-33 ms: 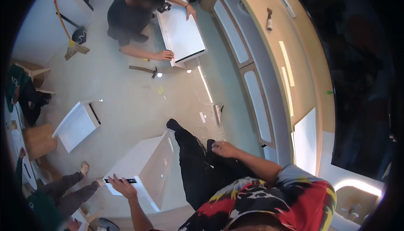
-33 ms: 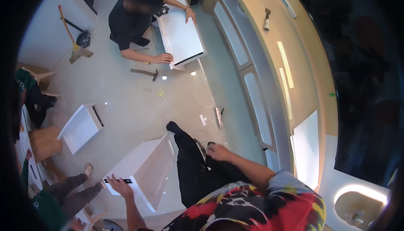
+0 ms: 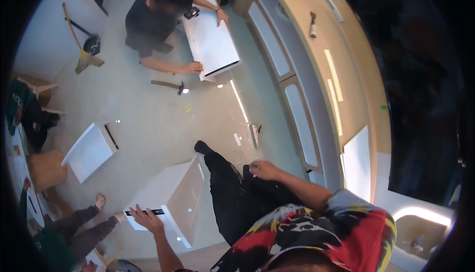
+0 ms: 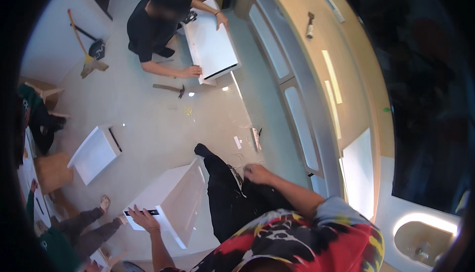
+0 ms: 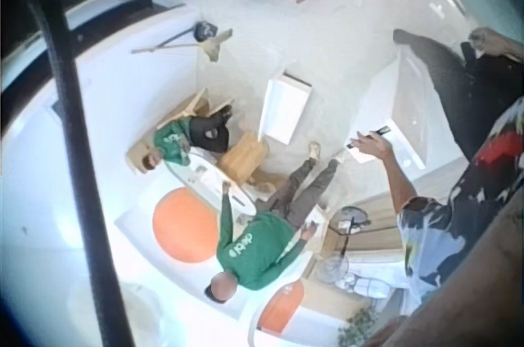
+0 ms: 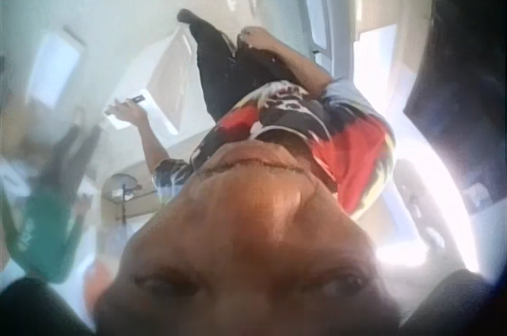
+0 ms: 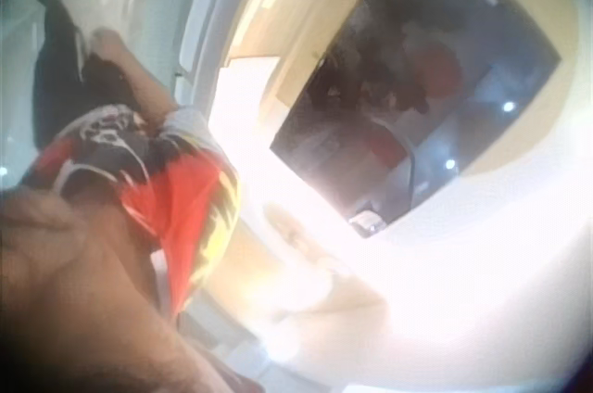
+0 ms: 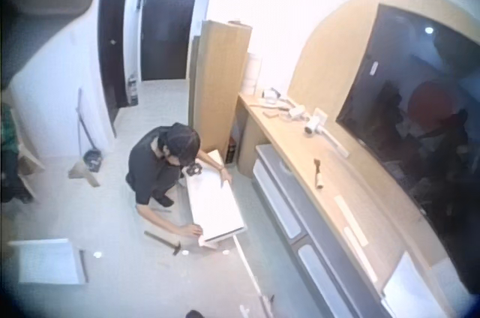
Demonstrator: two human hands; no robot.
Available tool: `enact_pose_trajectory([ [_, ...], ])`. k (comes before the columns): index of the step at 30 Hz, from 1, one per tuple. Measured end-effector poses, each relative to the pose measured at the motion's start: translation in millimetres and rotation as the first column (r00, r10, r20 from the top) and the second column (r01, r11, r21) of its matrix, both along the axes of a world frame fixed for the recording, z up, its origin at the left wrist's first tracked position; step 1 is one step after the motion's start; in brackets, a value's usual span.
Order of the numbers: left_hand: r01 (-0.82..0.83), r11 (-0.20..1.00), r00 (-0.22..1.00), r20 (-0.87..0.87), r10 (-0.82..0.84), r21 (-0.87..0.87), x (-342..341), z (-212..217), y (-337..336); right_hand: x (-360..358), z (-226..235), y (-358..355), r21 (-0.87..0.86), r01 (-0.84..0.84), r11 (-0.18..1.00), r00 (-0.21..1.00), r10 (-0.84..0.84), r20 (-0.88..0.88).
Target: The person kneels on the floor and assembles a white furniture unit. They use a utility knife to trim a plastic film, a hand plane to smooth the edges, and a screwdriver to tighten screws. Another person assists by holding the unit steady.
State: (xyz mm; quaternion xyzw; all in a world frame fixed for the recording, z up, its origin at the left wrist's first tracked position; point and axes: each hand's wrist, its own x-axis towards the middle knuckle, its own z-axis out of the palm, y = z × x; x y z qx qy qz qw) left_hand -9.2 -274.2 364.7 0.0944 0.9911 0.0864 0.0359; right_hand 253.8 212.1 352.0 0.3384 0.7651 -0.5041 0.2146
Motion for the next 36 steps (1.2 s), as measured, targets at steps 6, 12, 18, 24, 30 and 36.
enact_pose_trajectory([
  [6, -0.083, 0.996, 0.989, 0.120, 0.087, -0.038, -2.1, 13.4, 32.0, -96.6, 46.4, 71.6, 0.325, -0.146, 0.934, 0.987, 0.116, 0.111],
  [12, -0.045, 0.998, 0.974, 0.222, 0.052, -0.036, -12.1, 34.3, 29.7, -231.6, 126.7, 51.7, 0.242, -0.164, 0.956, 0.966, 0.205, -0.158],
  [18, -0.050, 0.995, 0.948, 0.311, 0.075, -0.086, -14.6, 41.8, 30.3, -303.2, 168.0, 58.9, 0.294, -0.152, 0.944, 0.937, 0.232, -0.262],
  [24, -0.207, 0.977, 0.956, 0.223, 0.190, 0.052, -9.1, 48.8, 52.9, -276.7, 135.1, 119.8, 0.351, -0.201, 0.914, 0.958, 0.258, -0.122],
  [30, -0.621, 0.757, 0.781, 0.073, 0.621, 0.202, -20.4, 48.2, 96.6, -277.7, 121.2, 203.5, 0.325, -0.065, 0.943, 0.993, 0.092, -0.069],
  [36, -0.643, 0.705, 0.743, 0.467, 0.480, 0.299, -77.1, 71.1, 221.1, -307.9, 114.2, 387.9, 0.479, 0.226, 0.848, 0.958, -0.105, -0.267],
])
